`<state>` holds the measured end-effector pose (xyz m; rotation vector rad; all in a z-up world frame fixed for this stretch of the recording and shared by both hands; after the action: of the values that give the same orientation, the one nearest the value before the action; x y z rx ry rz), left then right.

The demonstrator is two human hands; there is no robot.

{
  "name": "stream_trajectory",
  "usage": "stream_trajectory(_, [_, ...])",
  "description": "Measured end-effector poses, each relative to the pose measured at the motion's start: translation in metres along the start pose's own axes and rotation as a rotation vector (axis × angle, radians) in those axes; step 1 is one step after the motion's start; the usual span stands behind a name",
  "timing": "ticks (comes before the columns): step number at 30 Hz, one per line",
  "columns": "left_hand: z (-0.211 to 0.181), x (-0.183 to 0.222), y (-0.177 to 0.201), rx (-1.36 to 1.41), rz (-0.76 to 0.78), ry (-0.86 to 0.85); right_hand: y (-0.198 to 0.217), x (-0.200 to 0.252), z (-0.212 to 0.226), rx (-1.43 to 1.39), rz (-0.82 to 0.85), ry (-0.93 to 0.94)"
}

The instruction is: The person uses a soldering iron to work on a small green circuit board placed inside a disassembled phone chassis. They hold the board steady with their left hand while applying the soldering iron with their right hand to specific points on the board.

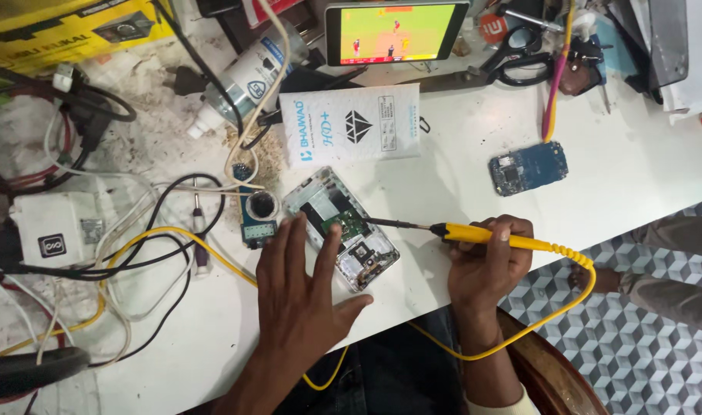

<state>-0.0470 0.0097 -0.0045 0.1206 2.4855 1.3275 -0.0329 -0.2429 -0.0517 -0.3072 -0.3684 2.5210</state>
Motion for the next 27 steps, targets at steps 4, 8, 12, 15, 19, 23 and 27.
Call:
stream_trajectory(4, [0.011,-0.006,-0.003,0.045,0.013,0.002,-0.001,0.000,0.001,-0.018,0.019,0.008])
stream_trajectory(8, [0.016,-0.008,-0.006,0.061,0.027,-0.018,-0.001,-0.001,0.001,0.013,0.016,0.021])
stream_trajectory(12, [0.023,-0.011,-0.004,0.079,0.036,-0.045,-0.001,-0.002,0.001,0.011,0.043,0.015])
stream_trajectory(15, [0.028,-0.014,-0.003,0.080,0.037,-0.068,-0.001,-0.002,0.000,0.015,0.062,0.022])
stream_trajectory(19, [0.033,-0.016,-0.004,0.092,0.003,-0.084,-0.001,-0.002,0.001,-0.010,0.051,0.013])
stream_trajectory(23, [0.032,-0.020,-0.005,0.089,-0.060,-0.117,-0.002,-0.003,0.000,-0.006,0.041,0.013])
stream_trajectory(27, [0.021,-0.031,0.003,0.124,-0.127,-0.121,-0.004,-0.002,0.002,-0.018,0.050,-0.006])
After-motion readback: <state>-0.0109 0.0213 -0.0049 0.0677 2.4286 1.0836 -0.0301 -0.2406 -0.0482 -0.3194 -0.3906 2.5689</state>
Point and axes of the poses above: each hand's wrist, its own x-axis away from the middle knuckle, its own y-axis out of the back of the hand, z = x × y, the point moved 3 cm from there along -x, towards the middle knuckle, and after that the axes turned 2 degrees about y, right-handed, at the moved point
